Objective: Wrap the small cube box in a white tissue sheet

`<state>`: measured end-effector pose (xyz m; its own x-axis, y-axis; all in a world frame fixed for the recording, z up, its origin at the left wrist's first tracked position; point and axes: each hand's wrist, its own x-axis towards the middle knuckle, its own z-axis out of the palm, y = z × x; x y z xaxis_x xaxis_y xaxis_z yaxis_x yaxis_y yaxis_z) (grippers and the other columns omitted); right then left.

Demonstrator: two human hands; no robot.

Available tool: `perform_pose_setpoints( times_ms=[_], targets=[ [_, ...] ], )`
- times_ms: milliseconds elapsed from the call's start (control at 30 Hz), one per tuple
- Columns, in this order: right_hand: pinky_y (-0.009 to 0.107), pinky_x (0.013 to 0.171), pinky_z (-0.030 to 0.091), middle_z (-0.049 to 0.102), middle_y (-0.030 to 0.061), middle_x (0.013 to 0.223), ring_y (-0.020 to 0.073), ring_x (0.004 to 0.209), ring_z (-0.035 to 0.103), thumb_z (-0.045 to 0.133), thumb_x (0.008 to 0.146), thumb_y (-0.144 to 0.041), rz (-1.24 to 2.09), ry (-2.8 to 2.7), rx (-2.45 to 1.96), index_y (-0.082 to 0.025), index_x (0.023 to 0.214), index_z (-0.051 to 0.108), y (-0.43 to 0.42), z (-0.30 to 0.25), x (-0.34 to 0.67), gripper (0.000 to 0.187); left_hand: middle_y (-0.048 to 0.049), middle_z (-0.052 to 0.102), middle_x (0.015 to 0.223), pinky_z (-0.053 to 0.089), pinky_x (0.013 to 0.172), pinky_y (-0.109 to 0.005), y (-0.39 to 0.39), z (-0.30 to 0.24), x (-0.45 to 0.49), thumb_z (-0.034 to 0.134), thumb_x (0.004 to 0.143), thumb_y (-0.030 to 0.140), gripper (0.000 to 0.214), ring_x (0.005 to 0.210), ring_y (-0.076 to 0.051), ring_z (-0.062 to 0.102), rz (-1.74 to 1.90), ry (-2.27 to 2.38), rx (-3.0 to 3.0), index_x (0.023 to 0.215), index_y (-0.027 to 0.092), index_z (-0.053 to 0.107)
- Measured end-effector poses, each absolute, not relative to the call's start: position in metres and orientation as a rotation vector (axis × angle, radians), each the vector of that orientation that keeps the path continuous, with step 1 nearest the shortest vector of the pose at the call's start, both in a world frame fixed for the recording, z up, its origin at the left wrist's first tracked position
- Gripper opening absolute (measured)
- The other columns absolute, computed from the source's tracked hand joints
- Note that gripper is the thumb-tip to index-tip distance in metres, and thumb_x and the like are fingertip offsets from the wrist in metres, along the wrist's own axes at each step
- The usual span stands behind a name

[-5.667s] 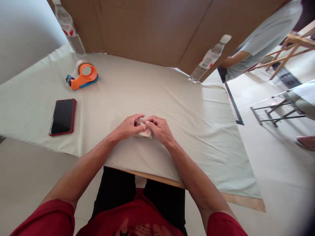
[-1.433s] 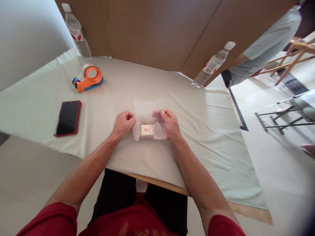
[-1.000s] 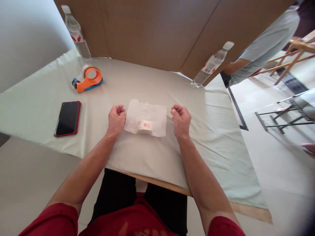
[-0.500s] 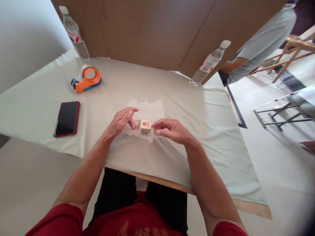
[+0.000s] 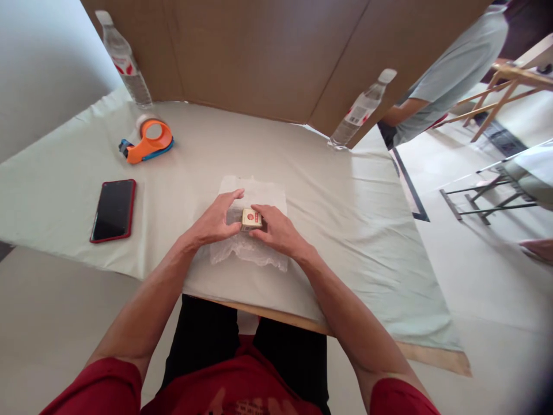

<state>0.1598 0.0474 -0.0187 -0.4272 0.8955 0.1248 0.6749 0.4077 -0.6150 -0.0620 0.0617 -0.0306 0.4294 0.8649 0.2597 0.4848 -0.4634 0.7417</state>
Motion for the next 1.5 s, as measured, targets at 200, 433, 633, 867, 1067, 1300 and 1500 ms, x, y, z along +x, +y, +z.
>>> perform_pose_setpoints(
  times_ms=[200,433,633,867,1067,1300,1500],
  targets=[
    [0.042,0.089,0.052,0.072,0.0111,0.116,0.0275,0.101,0.066,0.068,0.08,-0.04,0.494,-2.03,-1.476,-0.021,0.123,0.064,0.045,-0.021,0.202,0.047,-0.0171,0.054,0.146,0.038,0.117,-0.05,0.06,-0.031,-0.058,0.06,0.074,0.026,0.087,0.138,-0.033,0.048,0.575,1.158,2.2,0.155,0.014,0.03],
    [0.052,0.088,0.051,0.072,0.0156,0.108,0.0334,0.098,0.066,0.066,0.077,-0.051,0.306,-1.796,-1.964,-0.017,0.124,0.062,0.035,-0.033,0.298,0.058,-0.0186,0.046,0.153,0.03,0.119,-0.055,0.056,-0.031,-0.049,0.07,0.076,0.045,0.087,0.146,-0.039,0.037,0.439,1.256,2.331,0.152,0.018,0.035],
    [0.056,0.108,0.043,0.064,0.0179,0.129,0.0339,0.123,0.058,0.06,0.088,-0.044,-0.007,-1.79,-1.634,-0.019,0.127,0.061,0.019,-0.014,0.255,0.047,-0.0189,0.047,0.152,0.029,0.119,-0.056,0.054,-0.035,-0.046,0.072,0.076,0.048,0.084,0.145,-0.04,0.037,0.408,1.283,2.402,0.148,0.017,0.041],
    [0.048,0.113,0.043,0.062,0.0147,0.14,0.0282,0.131,0.054,0.047,0.093,-0.019,0.298,-2.332,-1.235,-0.017,0.13,0.063,0.019,-0.01,0.153,0.041,-0.0187,0.048,0.152,0.028,0.119,-0.054,0.054,-0.038,-0.046,0.071,0.076,0.048,0.085,0.144,-0.038,0.039,0.435,1.29,2.418,0.149,0.016,0.039],
    [0.051,0.115,0.039,0.055,0.0182,0.148,0.0317,0.138,0.049,0.044,0.096,-0.024,0.325,-2.459,-1.48,-0.012,0.138,0.057,0.056,-0.039,0.154,0.045,-0.0211,0.042,0.156,0.026,0.121,-0.051,0.054,-0.038,-0.044,0.072,0.074,0.053,0.092,0.147,-0.038,0.034,0.359,1.365,2.426,0.15,0.013,0.038],
    [0.053,0.115,0.035,0.049,0.0195,0.154,0.0336,0.143,0.043,0.042,0.1,-0.039,0.219,-2.313,-1.599,-0.012,0.143,0.051,0.065,-0.052,0.172,0.051,-0.0226,0.037,0.159,0.024,0.121,-0.052,0.052,-0.038,-0.045,0.071,0.074,0.059,0.098,0.149,-0.041,0.03,0.294,1.392,2.436,0.153,0.013,0.036],
    [0.054,0.116,0.034,0.049,0.0182,0.154,0.0335,0.144,0.043,0.043,0.099,-0.038,0.258,-2.351,-1.565,-0.015,0.144,0.051,0.07,-0.052,0.177,0.052,-0.0194,0.049,0.15,0.031,0.115,-0.057,0.054,-0.042,-0.049,0.068,0.079,0.056,0.078,0.14,-0.042,0.04,0.437,1.638,2.375,0.145,0.019,0.045]
  ],
)
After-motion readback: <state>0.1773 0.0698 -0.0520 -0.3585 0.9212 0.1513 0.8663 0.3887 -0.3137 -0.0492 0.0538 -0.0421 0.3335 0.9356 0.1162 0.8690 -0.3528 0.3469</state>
